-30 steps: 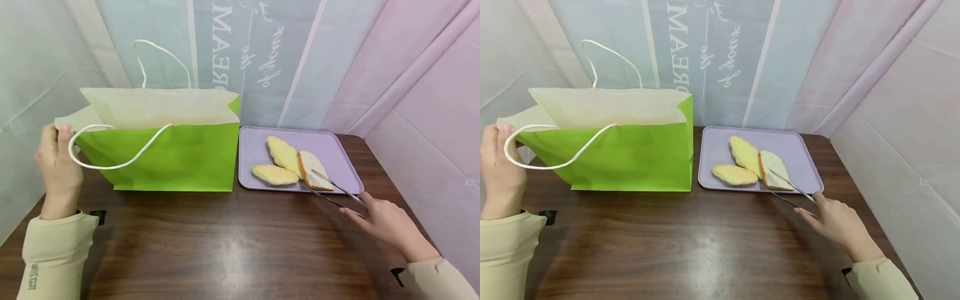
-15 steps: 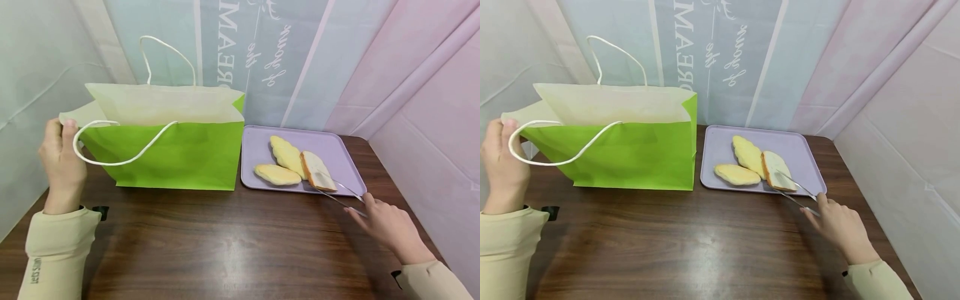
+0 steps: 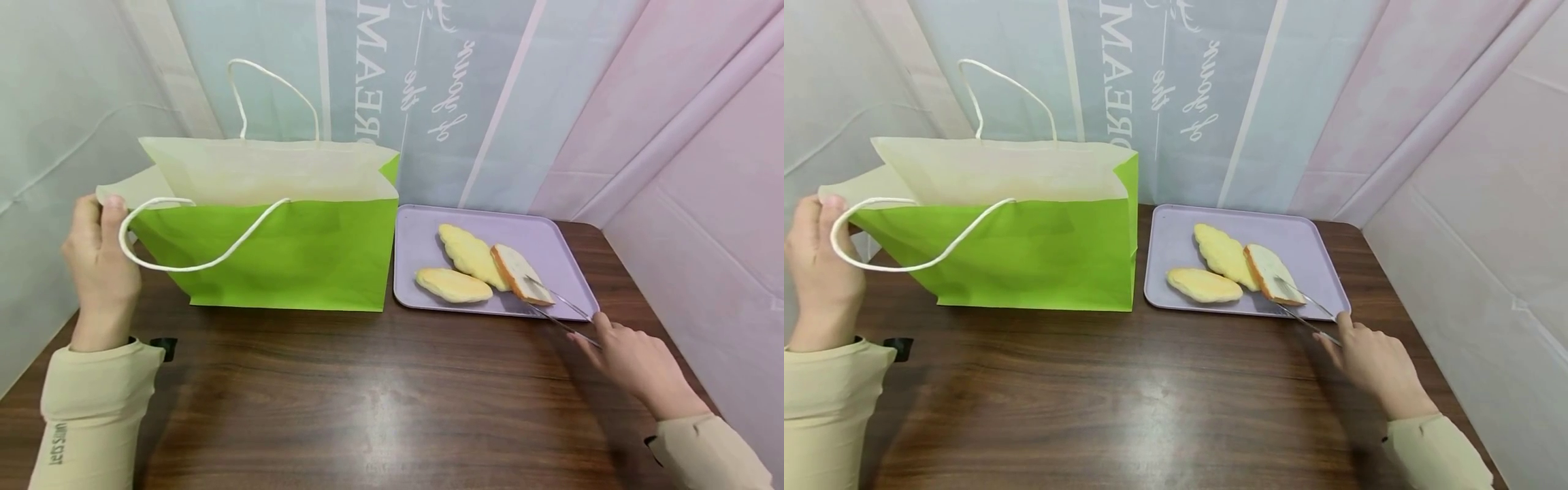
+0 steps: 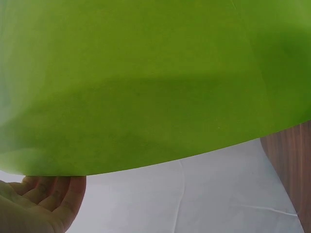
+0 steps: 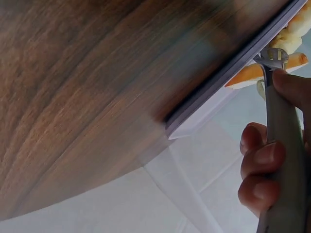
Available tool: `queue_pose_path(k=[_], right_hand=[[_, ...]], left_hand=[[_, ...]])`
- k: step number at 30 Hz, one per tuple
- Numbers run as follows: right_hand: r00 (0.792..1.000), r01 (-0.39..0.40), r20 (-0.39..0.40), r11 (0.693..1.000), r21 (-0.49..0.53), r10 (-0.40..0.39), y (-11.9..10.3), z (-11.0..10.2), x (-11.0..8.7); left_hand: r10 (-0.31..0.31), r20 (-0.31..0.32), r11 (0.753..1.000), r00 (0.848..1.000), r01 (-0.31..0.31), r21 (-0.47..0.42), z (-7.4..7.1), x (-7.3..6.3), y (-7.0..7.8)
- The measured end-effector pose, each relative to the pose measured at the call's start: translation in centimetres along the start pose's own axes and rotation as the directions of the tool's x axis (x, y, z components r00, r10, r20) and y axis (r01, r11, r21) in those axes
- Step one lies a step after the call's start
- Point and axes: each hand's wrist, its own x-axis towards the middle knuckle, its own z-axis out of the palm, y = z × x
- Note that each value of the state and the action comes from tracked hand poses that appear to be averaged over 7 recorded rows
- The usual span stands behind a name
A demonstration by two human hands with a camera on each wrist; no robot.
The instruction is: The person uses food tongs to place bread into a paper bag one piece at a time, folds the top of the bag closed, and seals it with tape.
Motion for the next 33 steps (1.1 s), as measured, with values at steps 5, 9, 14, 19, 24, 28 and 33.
queue_pose_path(k=[5,9,14,19,24,28,33], right_hand=[[1.000,-0.005,0.016,1.000,0.011,0.004,0.3,-0.6,0.2],[1.000,0.009,0.012,1.000,0.013,-0.009,0.6,-1.1,0.6],[0.998,-0.005,0.058,1.000,0.028,0.003,1.1,-1.3,0.8],[0.996,-0.035,0.088,0.999,0.030,0.032,1.8,-1.3,1.1],[0.994,-0.060,0.093,0.998,0.024,0.057,2.7,-1.0,1.4],[0.995,-0.061,0.077,0.998,0.026,0.059,3.3,-0.8,1.6],[0.997,-0.053,0.054,0.998,0.039,0.051,3.5,-0.9,1.9]], left_hand=[[0.004,0.002,1.000,1.000,-0.004,-0.012,0.0,0.1,0.0],[0.004,-0.008,1.000,1.000,-0.005,-0.017,-0.1,0.0,0.0],[0.003,-0.005,1.000,1.000,-0.003,-0.003,0.0,0.0,0.0],[0.004,-0.001,1.000,1.000,-0.004,0.000,0.0,0.0,0.0],[0.004,-0.004,1.000,1.000,-0.004,0.004,0.0,0.0,-0.1],[0.001,-0.005,1.000,1.000,-0.001,0.007,0.0,0.1,-0.1],[0.008,-0.004,1.000,1.000,-0.007,0.012,0.0,0.1,-0.1]])
